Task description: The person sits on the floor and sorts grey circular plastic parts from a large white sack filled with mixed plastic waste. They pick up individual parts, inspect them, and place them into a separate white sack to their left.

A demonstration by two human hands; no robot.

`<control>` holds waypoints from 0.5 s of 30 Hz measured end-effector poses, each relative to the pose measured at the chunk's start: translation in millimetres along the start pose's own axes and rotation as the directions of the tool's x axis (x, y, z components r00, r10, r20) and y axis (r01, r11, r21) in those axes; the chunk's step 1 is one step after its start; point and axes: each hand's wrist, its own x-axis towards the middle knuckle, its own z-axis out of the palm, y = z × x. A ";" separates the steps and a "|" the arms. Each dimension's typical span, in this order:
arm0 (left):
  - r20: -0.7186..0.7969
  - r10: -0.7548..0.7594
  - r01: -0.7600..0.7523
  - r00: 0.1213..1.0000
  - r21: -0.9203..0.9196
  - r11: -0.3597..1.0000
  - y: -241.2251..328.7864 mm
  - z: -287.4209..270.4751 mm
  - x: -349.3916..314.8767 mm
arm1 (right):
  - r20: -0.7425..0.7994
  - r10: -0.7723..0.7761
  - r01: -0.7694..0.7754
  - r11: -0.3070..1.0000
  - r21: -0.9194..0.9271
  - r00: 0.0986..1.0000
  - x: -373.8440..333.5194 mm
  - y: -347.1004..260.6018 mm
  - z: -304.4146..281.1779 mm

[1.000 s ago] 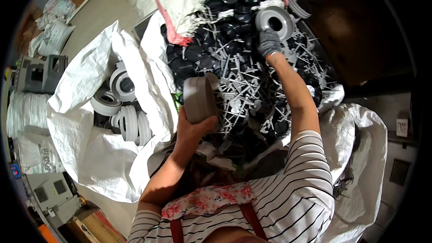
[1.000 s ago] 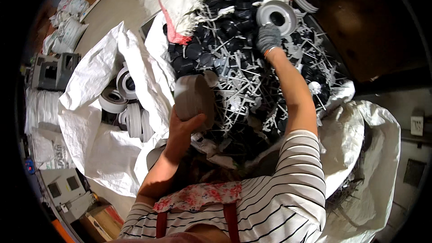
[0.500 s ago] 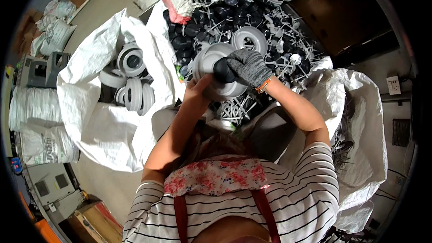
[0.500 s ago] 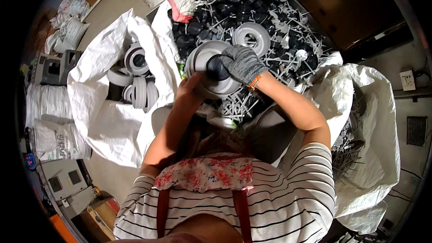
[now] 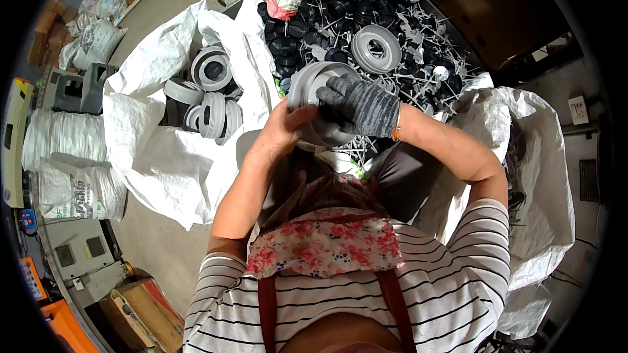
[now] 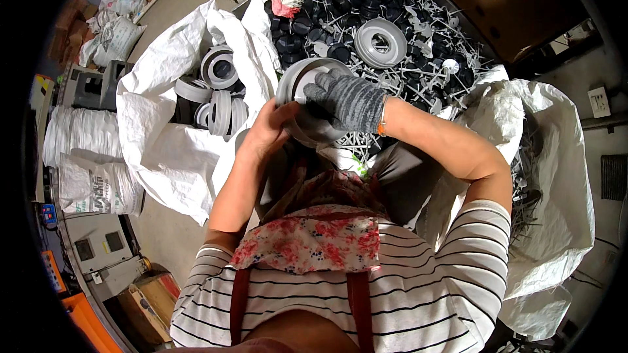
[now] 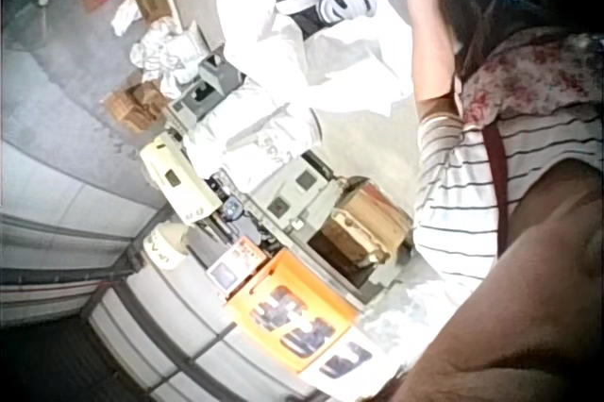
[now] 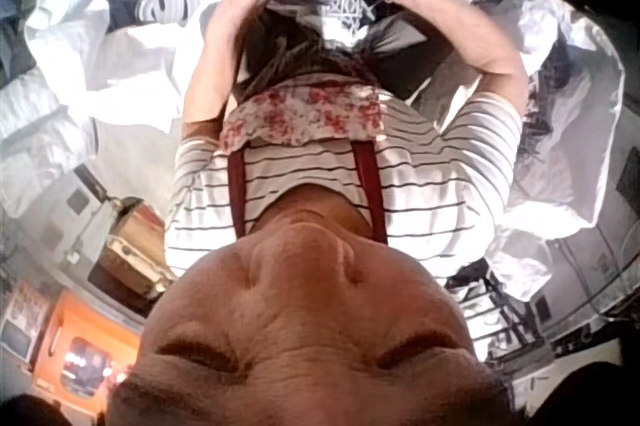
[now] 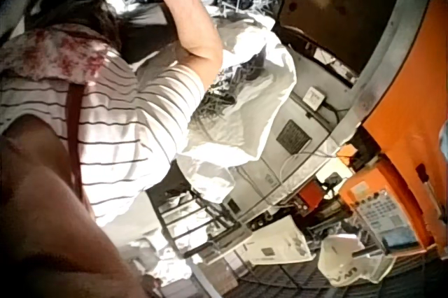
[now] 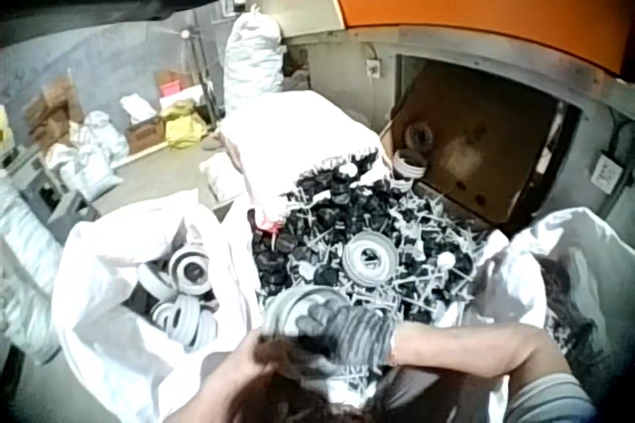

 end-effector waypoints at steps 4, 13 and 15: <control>0.068 -0.093 0.096 0.993 -0.044 0.994 5.5 4.7 -1.8 | 0.054 0.058 -0.057 0.998 -0.009 0.997 -7.0 -0.9 8.1; -0.166 -0.074 0.053 0.983 -0.130 0.990 1.3 23.8 -13.6 | 0.672 0.508 -0.788 0.021 0.615 0.538 7.4 1.6 -3.6; -0.212 -0.071 0.017 0.975 -0.246 0.969 0.1 20.5 -12.3 | 0.025 0.515 -0.441 0.707 0.553 0.857 10.3 7.2 12.2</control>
